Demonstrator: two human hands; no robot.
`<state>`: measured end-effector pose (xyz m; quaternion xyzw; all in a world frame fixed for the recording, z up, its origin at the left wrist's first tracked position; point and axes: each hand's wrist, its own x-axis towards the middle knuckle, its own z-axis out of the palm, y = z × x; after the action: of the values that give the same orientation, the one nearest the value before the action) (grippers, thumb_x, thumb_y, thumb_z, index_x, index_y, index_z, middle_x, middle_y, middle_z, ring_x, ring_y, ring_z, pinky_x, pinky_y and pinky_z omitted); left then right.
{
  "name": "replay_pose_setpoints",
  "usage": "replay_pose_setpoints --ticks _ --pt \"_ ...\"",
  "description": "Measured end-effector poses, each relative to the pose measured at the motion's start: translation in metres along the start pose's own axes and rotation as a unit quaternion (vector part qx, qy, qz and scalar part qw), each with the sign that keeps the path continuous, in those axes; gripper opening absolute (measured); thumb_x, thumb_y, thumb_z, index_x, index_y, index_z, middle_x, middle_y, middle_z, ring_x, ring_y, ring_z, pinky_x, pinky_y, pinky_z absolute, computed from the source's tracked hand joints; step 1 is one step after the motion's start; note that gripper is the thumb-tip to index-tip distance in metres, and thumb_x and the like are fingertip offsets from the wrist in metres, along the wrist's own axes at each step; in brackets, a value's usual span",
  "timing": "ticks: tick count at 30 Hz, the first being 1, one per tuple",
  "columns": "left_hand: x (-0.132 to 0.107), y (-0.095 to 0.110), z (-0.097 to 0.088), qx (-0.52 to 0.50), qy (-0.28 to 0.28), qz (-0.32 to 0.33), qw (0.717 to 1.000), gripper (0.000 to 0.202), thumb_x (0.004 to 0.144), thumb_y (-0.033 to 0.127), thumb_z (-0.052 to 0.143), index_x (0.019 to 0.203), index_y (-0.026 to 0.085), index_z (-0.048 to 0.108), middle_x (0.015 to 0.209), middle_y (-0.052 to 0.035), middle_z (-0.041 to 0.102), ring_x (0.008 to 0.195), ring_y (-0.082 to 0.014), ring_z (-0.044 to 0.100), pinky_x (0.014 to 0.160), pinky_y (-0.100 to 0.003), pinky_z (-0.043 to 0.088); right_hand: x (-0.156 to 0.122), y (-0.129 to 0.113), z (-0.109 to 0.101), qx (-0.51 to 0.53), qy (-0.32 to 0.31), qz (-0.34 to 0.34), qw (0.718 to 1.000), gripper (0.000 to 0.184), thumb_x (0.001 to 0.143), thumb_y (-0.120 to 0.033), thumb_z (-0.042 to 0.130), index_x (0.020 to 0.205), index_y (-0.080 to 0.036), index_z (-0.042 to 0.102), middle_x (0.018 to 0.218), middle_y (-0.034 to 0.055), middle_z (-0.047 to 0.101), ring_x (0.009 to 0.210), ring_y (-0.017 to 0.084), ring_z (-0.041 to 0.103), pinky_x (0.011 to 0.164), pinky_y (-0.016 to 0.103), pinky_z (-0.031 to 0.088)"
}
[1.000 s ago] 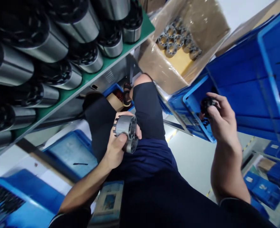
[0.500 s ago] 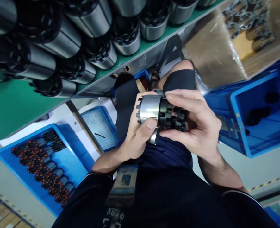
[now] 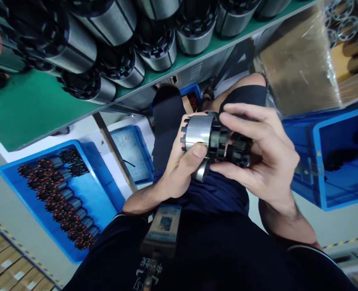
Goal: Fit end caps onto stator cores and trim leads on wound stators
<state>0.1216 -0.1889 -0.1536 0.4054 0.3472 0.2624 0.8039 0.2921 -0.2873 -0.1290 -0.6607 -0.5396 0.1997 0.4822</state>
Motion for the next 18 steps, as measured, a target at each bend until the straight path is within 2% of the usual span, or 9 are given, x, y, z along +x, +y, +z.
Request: replay_pose_setpoints --ticks 3,6,8,11,13,15,18 --pt "0.002 -0.001 -0.001 -0.015 -0.024 -0.005 1.000 0.051 0.108 0.067 0.084 0.146 0.033 0.081 0.146 -0.0084 0.084 0.150 -0.0402 0.077 0.124 -0.055 0.069 -0.003 0.000 -0.005 -0.005 -0.029 0.008 1.000 0.079 0.107 -0.049 0.096 0.180 -0.051 0.065 0.167 0.0010 0.077 0.155 0.037 0.077 0.131 0.056 0.072" --pt "0.003 -0.004 0.000 -0.016 -0.028 0.000 0.999 0.052 0.106 0.066 0.086 0.145 0.031 0.082 0.141 -0.0084 0.084 0.149 -0.0406 0.078 0.126 -0.054 0.068 -0.008 0.002 -0.004 0.012 0.006 -0.010 1.000 0.086 0.103 -0.048 0.101 0.181 -0.049 0.064 0.152 -0.0009 0.084 0.134 0.031 0.084 0.114 0.046 0.080" --pt "0.002 -0.005 0.002 -0.015 -0.026 0.008 1.000 0.053 0.106 0.068 0.085 0.142 0.029 0.084 0.138 -0.0098 0.084 0.146 -0.0411 0.079 0.126 -0.055 0.068 -0.010 0.003 -0.003 0.013 0.031 -0.004 0.999 0.083 0.101 -0.049 0.103 0.176 -0.053 0.069 0.143 -0.0035 0.086 0.129 0.031 0.085 0.108 0.046 0.081" --pt "0.002 -0.006 0.003 -0.013 -0.024 0.005 1.000 0.050 0.109 0.067 0.083 0.140 0.029 0.084 0.136 -0.0107 0.085 0.146 -0.0401 0.080 0.128 -0.055 0.067 -0.010 0.003 -0.004 -0.010 0.019 0.019 1.000 0.072 0.104 -0.053 0.100 0.170 -0.056 0.074 0.156 -0.0033 0.082 0.150 0.037 0.079 0.126 0.057 0.075" --pt "0.002 -0.008 0.001 -0.010 -0.030 0.007 0.999 0.049 0.110 0.065 0.083 0.144 0.029 0.082 0.142 -0.0100 0.084 0.149 -0.0386 0.078 0.131 -0.053 0.064 -0.010 0.004 -0.006 -0.008 0.007 0.010 1.000 0.073 0.105 -0.053 0.098 0.173 -0.051 0.072 0.166 -0.0001 0.078 0.158 0.039 0.076 0.134 0.061 0.069" --pt "0.002 -0.009 -0.003 -0.007 -0.049 0.015 0.999 0.052 0.111 0.064 0.081 0.150 0.030 0.078 0.150 -0.0095 0.081 0.150 -0.0378 0.077 0.132 -0.051 0.063 -0.010 0.006 -0.006 0.005 0.007 -0.013 1.000 0.076 0.104 -0.048 0.099 0.175 -0.044 0.072 0.163 0.0028 0.081 0.152 0.038 0.080 0.131 0.059 0.071" --pt "0.004 -0.010 -0.007 -0.003 -0.099 0.027 0.995 0.052 0.112 0.063 0.079 0.153 0.033 0.075 0.152 -0.0076 0.080 0.147 -0.0369 0.077 0.124 -0.047 0.064 -0.010 0.009 -0.004 0.016 0.031 -0.031 0.999 0.076 0.101 -0.044 0.102 0.172 -0.046 0.075 0.156 0.0013 0.085 0.141 0.039 0.086 0.124 0.060 0.077"
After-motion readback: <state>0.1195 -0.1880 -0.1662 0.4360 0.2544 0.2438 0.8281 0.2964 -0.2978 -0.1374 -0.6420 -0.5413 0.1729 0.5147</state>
